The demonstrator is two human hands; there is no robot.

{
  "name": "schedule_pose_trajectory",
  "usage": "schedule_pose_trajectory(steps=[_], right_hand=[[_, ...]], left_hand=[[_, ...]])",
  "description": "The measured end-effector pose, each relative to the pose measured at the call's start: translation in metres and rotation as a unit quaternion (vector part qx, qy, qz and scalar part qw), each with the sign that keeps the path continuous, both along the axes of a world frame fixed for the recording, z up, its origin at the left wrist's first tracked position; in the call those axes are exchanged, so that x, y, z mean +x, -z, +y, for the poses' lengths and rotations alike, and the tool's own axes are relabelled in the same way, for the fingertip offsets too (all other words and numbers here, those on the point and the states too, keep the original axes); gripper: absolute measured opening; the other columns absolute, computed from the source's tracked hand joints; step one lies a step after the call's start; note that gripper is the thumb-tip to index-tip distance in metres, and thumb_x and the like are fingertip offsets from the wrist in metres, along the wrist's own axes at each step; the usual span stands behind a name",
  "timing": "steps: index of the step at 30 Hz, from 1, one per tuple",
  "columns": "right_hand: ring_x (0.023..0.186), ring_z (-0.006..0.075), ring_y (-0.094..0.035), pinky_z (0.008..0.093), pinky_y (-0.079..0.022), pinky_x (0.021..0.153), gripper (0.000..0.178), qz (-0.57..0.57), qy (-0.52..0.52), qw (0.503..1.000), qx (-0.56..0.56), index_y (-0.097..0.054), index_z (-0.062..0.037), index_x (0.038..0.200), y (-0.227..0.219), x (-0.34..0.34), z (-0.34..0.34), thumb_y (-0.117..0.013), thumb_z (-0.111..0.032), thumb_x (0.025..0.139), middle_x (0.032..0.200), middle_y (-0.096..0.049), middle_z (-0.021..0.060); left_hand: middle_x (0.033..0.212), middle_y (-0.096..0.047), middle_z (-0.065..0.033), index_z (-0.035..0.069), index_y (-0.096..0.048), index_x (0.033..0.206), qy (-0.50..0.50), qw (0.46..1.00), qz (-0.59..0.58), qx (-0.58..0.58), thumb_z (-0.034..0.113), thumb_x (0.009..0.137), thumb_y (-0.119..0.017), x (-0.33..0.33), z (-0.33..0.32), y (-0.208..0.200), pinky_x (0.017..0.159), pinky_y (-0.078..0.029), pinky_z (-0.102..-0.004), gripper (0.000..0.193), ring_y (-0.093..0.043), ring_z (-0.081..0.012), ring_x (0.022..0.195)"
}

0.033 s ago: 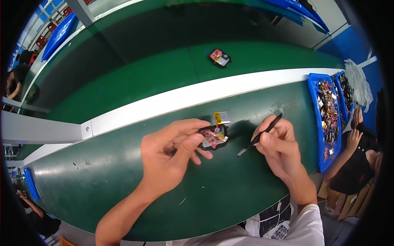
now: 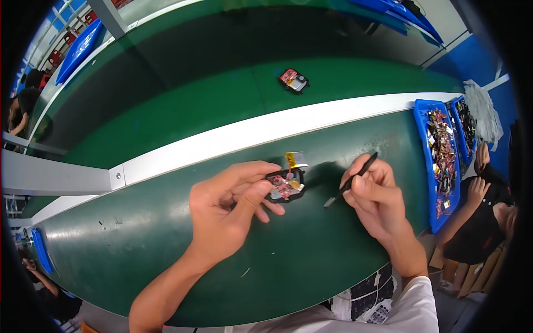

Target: Assembling small electronic components and circuit boards at a factory workstation.

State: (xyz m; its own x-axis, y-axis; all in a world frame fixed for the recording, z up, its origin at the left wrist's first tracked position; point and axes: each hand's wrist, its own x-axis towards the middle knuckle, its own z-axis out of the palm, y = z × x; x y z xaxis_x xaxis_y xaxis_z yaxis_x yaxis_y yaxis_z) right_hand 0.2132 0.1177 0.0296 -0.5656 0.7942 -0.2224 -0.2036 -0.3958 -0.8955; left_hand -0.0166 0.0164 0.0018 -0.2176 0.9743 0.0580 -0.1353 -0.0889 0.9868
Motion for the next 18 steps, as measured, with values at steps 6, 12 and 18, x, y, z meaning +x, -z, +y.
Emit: schedule_pose_trajectory(steps=[6, 12, 18], right_hand=[[0.046, 0.0034, -0.021, 0.0211, -0.043, 0.068, 0.009, 0.060, -0.039, 0.997, -0.033, -0.071, -0.0074, 0.106, 0.004, 0.003, 0.011, -0.065, -0.010, 0.099, 0.048, -0.033, -0.0085], [0.063, 0.0097, -0.062, 0.0220, -0.051, 0.070, 0.011, 0.035, 0.043, 0.995, 0.085, -0.068, 0.0003, 0.101, -0.005, 0.001, 0.002, -0.072, 0.002, 0.091, 0.076, -0.068, 0.0075], [0.083, 0.0239, -0.075, 0.0291, -0.059, 0.067, 0.020, 0.028, 0.092, 0.893, 0.439, -0.066, 0.0027, 0.096, -0.004, 0.008, -0.001, -0.078, 0.010, 0.083, 0.089, -0.072, 0.0204]], left_hand=[[0.097, -0.074, -0.0173, -0.007, -0.067, 0.120, -0.008, 1.000, -0.009, -0.007, 0.003, 0.101, -0.060, -0.003, -0.004, -0.003, 0.055, -0.056, -0.0248, 0.023, -0.075, -0.0219, 0.074], [0.098, -0.074, -0.0174, -0.007, -0.067, 0.120, -0.009, 1.000, -0.017, -0.008, 0.003, 0.101, -0.060, -0.002, -0.001, 0.000, 0.055, -0.056, -0.0254, 0.023, -0.075, -0.0225, 0.074], [0.099, -0.074, -0.0174, -0.007, -0.067, 0.120, -0.005, 1.000, -0.018, -0.008, 0.003, 0.101, -0.060, -0.002, 0.001, -0.001, 0.055, -0.055, -0.0256, 0.023, -0.075, -0.0227, 0.074]])
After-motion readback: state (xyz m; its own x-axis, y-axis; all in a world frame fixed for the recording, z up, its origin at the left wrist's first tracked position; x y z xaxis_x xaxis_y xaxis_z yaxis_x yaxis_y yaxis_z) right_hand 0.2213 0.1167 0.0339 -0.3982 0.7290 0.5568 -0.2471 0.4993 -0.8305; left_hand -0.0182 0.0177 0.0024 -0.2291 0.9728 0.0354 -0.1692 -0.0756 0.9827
